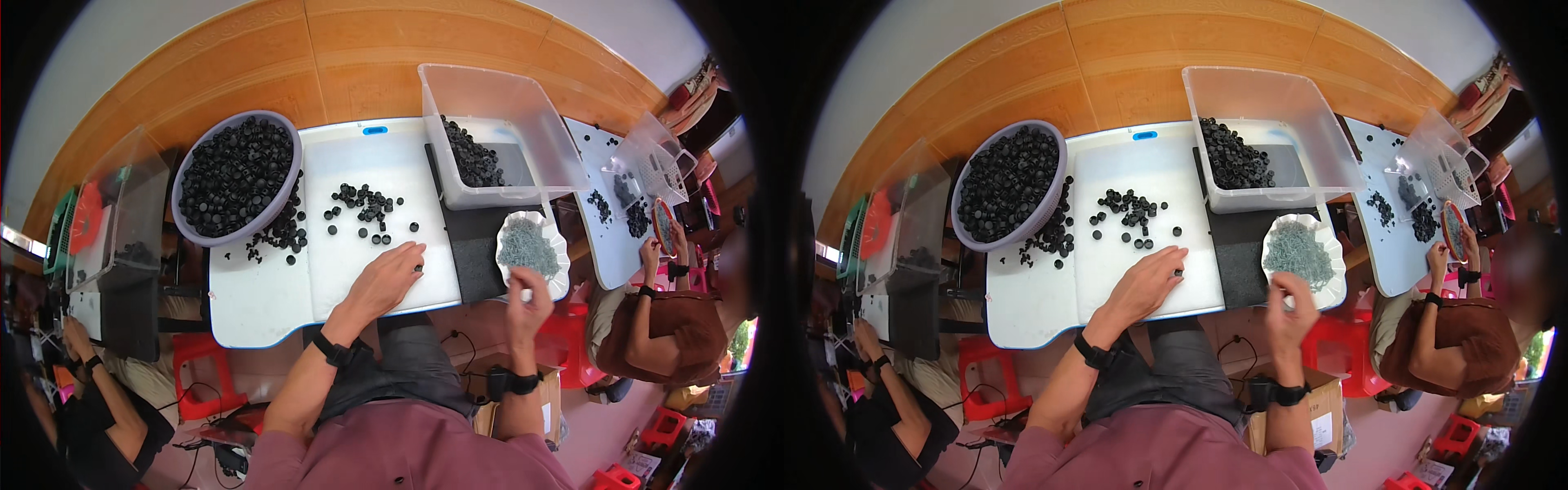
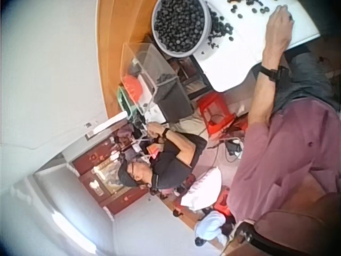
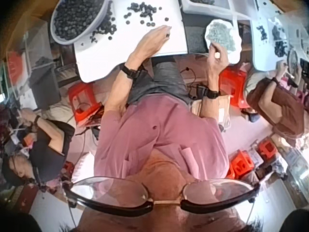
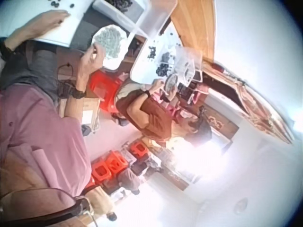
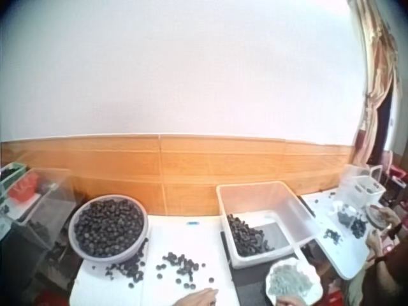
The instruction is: Assembling small black plastic parts with metal pins.
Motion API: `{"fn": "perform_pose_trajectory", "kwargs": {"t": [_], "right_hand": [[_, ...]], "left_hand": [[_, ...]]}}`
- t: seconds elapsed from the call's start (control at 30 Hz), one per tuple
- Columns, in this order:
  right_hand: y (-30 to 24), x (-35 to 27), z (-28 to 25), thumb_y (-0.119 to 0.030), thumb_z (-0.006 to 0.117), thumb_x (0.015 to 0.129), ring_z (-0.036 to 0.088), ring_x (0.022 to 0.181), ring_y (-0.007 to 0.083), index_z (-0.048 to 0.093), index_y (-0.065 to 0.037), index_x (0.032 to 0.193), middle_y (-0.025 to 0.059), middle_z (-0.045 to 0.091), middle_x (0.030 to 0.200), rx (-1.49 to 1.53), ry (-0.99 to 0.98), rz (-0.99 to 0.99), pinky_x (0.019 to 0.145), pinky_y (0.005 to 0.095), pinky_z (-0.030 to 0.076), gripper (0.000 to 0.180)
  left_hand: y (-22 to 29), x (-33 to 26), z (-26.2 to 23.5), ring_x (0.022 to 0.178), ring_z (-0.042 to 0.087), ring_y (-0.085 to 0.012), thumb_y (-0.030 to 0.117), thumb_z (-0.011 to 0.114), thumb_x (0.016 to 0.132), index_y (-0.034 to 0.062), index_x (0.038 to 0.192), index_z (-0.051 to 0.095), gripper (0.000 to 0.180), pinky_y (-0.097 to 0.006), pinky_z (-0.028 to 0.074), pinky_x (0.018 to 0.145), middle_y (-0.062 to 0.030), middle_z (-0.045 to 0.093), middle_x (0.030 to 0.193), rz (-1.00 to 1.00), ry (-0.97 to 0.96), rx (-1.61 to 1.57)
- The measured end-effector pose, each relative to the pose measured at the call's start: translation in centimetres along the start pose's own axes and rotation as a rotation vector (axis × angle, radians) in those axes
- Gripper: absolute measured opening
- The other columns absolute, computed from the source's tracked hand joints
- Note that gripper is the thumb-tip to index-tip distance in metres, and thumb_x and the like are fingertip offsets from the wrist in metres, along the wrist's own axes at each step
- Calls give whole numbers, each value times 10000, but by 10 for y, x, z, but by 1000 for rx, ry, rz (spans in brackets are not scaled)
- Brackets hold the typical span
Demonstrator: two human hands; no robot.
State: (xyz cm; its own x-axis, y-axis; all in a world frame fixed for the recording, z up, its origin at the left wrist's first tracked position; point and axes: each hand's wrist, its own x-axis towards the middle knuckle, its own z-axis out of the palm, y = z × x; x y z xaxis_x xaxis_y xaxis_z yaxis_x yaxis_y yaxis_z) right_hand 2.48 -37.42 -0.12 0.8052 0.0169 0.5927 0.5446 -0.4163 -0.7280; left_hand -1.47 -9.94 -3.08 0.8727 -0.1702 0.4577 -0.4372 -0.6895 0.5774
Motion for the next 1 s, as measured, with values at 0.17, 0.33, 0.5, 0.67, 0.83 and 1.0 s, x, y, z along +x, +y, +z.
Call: {"fn": "perform_pose_trajectory", "kwargs": {"t": [0.17, 0.33, 0.5, 0.67, 0.83, 1.0], "right_hand": [[21, 16, -59, 53, 670, 884, 642, 846, 148, 706, -6, 1030, 70, 696, 987, -231, 51, 117, 703, 267, 505, 161], [44, 37, -93, -16, 698, 827, 676, 925, 236, 699, -25, 1128, 118, 687, 1081, -398, -87, 217, 724, 324, 546, 301], [56, 52, -106, -44, 716, 771, 658, 952, 264, 675, -26, 1217, 143, 666, 1165, -458, -284, 255, 790, 353, 552, 449], [52, 61, -91, -34, 686, 729, 578, 1185, 394, 627, -18, 1296, 208, 638, 1256, -560, -531, 126, 1041, 455, 471, 571], [60, 67, -79, -21, 683, 717, 586, 1160, 389, 624, -37, 1290, 203, 631, 1218, -540, -607, 106, 1010, 440, 483, 577], [62, 67, -72, -25, 684, 713, 635, 1026, 368, 642, -52, 1230, 184, 627, 1114, -487, -536, 121, 904, 425, 523, 520]], "left_hand": [[-14, 16, 3, 1284, 556, -394, 107, 562, 955, -36, 1377, 522, 448, -462, 424, 1115, -253, 592, 1354, -47, -149, 72], [-16, 10, -17, 1295, 556, -398, 74, 628, 942, -27, 1118, 567, 212, -451, 446, 1099, -236, 604, 1355, -170, -22, 185], [2, 8, -15, 1175, 619, -388, 39, 659, 927, -10, 1120, 591, 211, -440, 494, 1006, -201, 661, 1246, -165, 57, 16], [2, -2, -4, 1089, 641, -371, 32, 658, 929, -11, 1129, 620, 208, -429, 507, 948, -185, 681, 1153, -223, 115, -74], [1, -3, -4, 1060, 650, -365, 28, 662, 926, -7, 1127, 634, 206, -424, 516, 925, -178, 682, 1130, -243, 131, -78], [1, -4, -3, 1058, 653, -358, 33, 672, 921, -1, 1126, 633, 211, -422, 523, 912, -171, 683, 1122, -224, 135, -52]]}}
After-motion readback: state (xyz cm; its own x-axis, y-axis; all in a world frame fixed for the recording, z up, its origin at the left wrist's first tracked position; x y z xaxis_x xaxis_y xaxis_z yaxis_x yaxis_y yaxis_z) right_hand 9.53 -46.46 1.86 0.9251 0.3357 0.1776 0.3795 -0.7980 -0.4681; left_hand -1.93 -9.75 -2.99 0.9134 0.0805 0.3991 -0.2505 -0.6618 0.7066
